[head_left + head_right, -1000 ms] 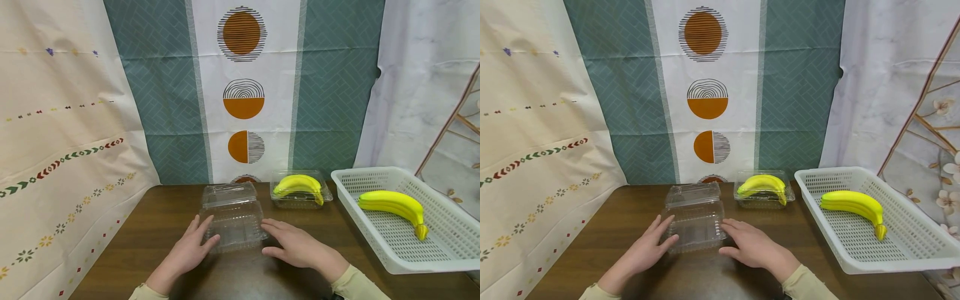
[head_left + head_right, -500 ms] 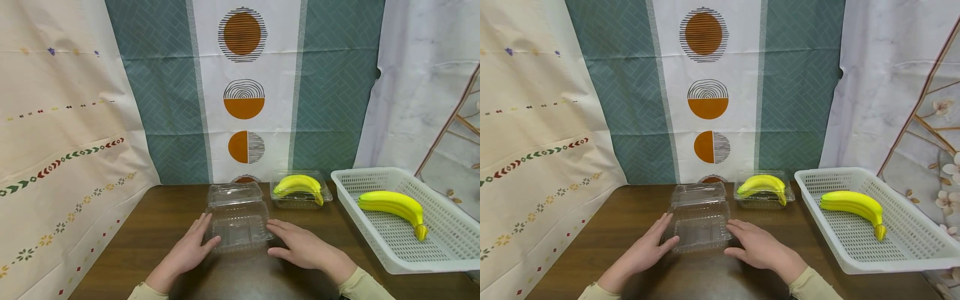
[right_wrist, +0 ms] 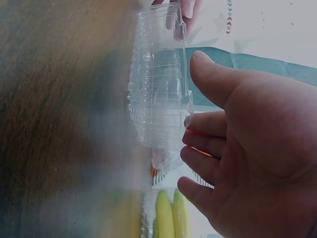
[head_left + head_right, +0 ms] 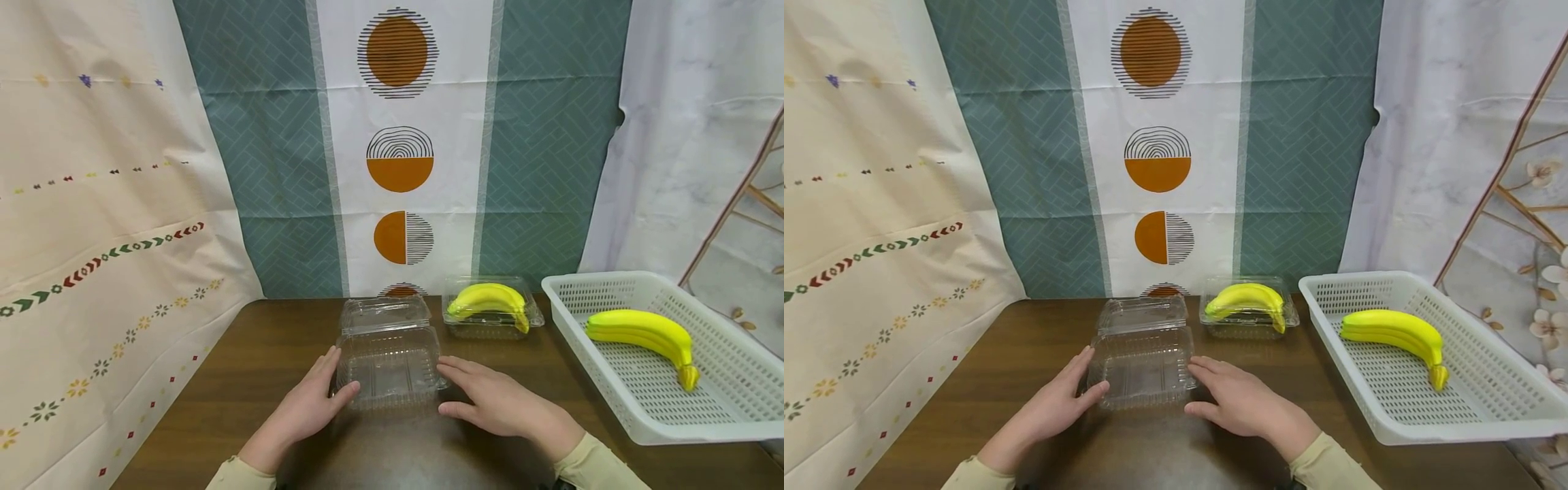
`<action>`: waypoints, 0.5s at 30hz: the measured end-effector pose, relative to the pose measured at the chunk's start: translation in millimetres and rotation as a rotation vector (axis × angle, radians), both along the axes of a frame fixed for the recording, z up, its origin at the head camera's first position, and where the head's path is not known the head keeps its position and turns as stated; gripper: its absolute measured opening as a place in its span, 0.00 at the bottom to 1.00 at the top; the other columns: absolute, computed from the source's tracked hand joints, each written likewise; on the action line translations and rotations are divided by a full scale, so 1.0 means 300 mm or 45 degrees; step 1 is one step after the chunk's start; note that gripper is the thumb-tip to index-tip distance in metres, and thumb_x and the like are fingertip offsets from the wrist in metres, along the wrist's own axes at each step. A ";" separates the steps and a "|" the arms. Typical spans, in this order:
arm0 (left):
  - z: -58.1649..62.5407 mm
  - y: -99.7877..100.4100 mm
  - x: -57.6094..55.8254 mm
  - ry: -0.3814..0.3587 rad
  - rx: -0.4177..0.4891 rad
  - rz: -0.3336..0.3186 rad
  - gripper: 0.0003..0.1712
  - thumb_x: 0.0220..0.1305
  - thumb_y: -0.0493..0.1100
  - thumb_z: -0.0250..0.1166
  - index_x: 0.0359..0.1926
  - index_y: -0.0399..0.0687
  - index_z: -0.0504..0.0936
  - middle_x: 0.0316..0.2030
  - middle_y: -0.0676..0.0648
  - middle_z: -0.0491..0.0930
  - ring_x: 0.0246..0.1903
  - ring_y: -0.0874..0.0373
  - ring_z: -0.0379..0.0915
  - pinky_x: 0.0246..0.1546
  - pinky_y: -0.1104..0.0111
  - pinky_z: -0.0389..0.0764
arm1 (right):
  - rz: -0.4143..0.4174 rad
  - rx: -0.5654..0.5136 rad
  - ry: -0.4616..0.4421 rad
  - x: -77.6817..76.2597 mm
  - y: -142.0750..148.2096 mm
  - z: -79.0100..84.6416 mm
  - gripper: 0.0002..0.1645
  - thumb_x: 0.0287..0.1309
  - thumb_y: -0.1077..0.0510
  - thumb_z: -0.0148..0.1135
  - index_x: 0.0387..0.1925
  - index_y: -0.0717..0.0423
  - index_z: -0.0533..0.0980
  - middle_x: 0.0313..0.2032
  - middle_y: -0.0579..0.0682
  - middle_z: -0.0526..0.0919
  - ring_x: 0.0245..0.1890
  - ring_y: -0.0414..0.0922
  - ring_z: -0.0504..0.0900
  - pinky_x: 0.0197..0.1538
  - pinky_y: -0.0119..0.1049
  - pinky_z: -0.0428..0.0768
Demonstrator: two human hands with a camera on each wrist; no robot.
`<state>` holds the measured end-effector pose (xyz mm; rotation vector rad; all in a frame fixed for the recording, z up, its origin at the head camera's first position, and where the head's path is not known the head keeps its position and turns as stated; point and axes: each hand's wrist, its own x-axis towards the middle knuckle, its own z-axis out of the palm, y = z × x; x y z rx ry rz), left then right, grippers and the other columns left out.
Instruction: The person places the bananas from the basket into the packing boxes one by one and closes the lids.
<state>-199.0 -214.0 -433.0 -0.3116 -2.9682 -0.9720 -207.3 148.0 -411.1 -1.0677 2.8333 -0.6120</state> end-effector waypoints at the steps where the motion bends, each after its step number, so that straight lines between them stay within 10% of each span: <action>1: 0.000 0.000 0.000 -0.007 -0.004 0.008 0.53 0.80 0.62 0.67 0.87 0.35 0.57 0.87 0.35 0.52 0.85 0.33 0.46 0.79 0.34 0.57 | 0.002 0.000 -0.001 0.000 0.001 0.001 0.44 0.80 0.37 0.64 0.81 0.61 0.69 0.82 0.58 0.67 0.80 0.58 0.68 0.75 0.62 0.72; 15: 0.012 0.000 0.002 0.002 -0.033 0.039 0.53 0.79 0.64 0.67 0.86 0.34 0.59 0.85 0.33 0.55 0.84 0.33 0.49 0.78 0.35 0.59 | 0.008 0.011 -0.035 0.005 0.000 0.012 0.44 0.80 0.38 0.65 0.82 0.60 0.69 0.82 0.57 0.66 0.81 0.58 0.68 0.75 0.62 0.72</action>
